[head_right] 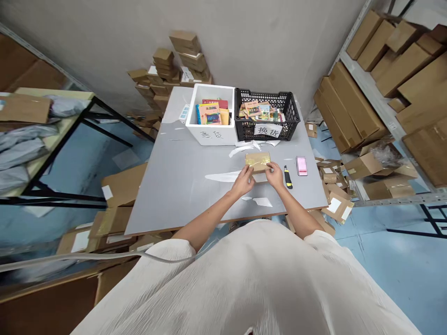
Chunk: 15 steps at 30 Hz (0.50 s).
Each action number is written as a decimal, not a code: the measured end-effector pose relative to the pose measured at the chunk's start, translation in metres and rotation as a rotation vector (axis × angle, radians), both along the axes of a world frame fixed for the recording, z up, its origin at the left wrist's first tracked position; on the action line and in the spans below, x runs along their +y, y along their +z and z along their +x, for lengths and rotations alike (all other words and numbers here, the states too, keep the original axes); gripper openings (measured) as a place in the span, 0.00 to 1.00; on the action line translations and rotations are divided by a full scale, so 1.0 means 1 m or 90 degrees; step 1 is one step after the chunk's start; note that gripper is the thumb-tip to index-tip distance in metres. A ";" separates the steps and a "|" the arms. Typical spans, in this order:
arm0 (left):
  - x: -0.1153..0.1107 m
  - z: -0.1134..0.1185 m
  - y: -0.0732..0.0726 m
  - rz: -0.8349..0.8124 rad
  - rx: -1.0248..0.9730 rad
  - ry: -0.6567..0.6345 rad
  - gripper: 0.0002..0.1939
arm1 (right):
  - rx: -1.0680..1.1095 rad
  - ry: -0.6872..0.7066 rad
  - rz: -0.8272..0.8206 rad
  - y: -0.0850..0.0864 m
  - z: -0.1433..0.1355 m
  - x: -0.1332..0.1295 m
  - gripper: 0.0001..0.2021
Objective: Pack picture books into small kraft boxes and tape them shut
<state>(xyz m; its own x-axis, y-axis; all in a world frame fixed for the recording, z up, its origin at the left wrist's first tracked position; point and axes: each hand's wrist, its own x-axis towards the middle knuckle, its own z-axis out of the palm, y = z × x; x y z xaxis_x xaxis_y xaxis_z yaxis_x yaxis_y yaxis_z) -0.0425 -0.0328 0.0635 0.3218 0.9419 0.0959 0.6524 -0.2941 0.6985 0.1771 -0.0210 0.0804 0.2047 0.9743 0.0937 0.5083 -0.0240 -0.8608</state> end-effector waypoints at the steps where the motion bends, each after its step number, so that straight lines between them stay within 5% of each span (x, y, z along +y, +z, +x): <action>1: -0.001 0.007 0.001 0.000 0.018 0.007 0.35 | 0.003 0.003 0.003 0.000 0.006 0.000 0.16; 8: -0.004 0.021 0.014 0.016 0.116 0.164 0.24 | 0.084 0.139 0.002 -0.006 -0.005 -0.001 0.24; 15: 0.001 -0.017 0.012 -0.012 0.044 0.174 0.29 | 0.029 0.247 -0.037 -0.021 -0.050 0.000 0.25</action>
<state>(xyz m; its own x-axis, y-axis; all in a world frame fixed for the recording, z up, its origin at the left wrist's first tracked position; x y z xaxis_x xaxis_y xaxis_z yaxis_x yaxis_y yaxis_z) -0.0594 -0.0313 0.0757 0.0612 0.9961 0.0636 0.7514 -0.0879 0.6539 0.1273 -0.0211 0.0595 -0.1777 0.9834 0.0359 0.4504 0.1137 -0.8856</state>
